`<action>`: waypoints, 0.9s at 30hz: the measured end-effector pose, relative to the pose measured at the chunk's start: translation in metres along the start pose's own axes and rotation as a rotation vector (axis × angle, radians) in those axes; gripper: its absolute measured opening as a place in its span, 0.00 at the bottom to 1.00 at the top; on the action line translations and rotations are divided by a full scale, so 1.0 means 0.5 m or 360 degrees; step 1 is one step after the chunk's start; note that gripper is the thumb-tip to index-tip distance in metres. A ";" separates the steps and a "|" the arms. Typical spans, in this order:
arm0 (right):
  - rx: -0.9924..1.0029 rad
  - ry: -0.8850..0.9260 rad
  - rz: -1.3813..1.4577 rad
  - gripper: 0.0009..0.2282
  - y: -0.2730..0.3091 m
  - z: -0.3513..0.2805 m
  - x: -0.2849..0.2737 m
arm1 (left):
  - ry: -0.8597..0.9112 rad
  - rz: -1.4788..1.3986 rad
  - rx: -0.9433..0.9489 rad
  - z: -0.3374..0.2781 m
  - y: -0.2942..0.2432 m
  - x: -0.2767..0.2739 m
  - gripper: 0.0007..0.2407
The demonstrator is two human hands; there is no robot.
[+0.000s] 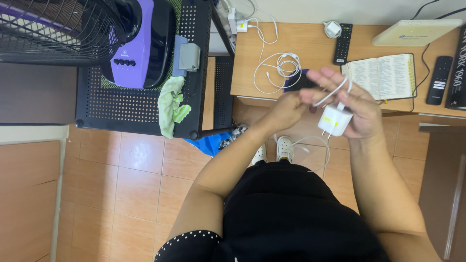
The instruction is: The person wraps a white charging cable around its adapter and places it on the desk. Then they wipe the desk surface and the covers of two books with a cloth.
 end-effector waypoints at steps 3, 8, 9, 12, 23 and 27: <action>-0.0085 -0.0195 -0.0126 0.26 0.021 0.002 -0.034 | 0.0358 0.0582 -0.0309 -0.013 -0.088 0.010 0.14; 0.0080 -0.0286 -0.0726 0.23 0.023 0.010 -0.037 | 0.0289 0.1049 -0.0010 -0.023 -0.134 -0.010 0.09; 0.0162 -0.0265 -0.0967 0.23 0.016 0.013 -0.034 | 0.0349 0.1341 0.0002 -0.023 -0.147 -0.014 0.07; 0.0404 -0.0199 -0.1612 0.16 -0.007 0.007 -0.057 | 0.0150 0.1334 0.0373 0.000 -0.270 -0.033 0.12; 0.0491 0.0342 -0.0420 0.23 -0.013 -0.051 -0.016 | 0.0075 0.0625 -0.0040 0.101 -0.168 -0.071 0.08; 0.0094 0.0395 -0.0178 0.19 0.020 -0.047 0.019 | 0.0191 0.0430 0.0121 0.057 -0.076 -0.003 0.06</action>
Point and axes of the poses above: each hand's wrist, its own z-axis towards the middle knuckle, its own x-axis out of the palm, y = z × x, the point moved 5 cm from there along z, towards the middle knuckle, and after that the axes turned 1 degree about x, right-handed, at the moved point
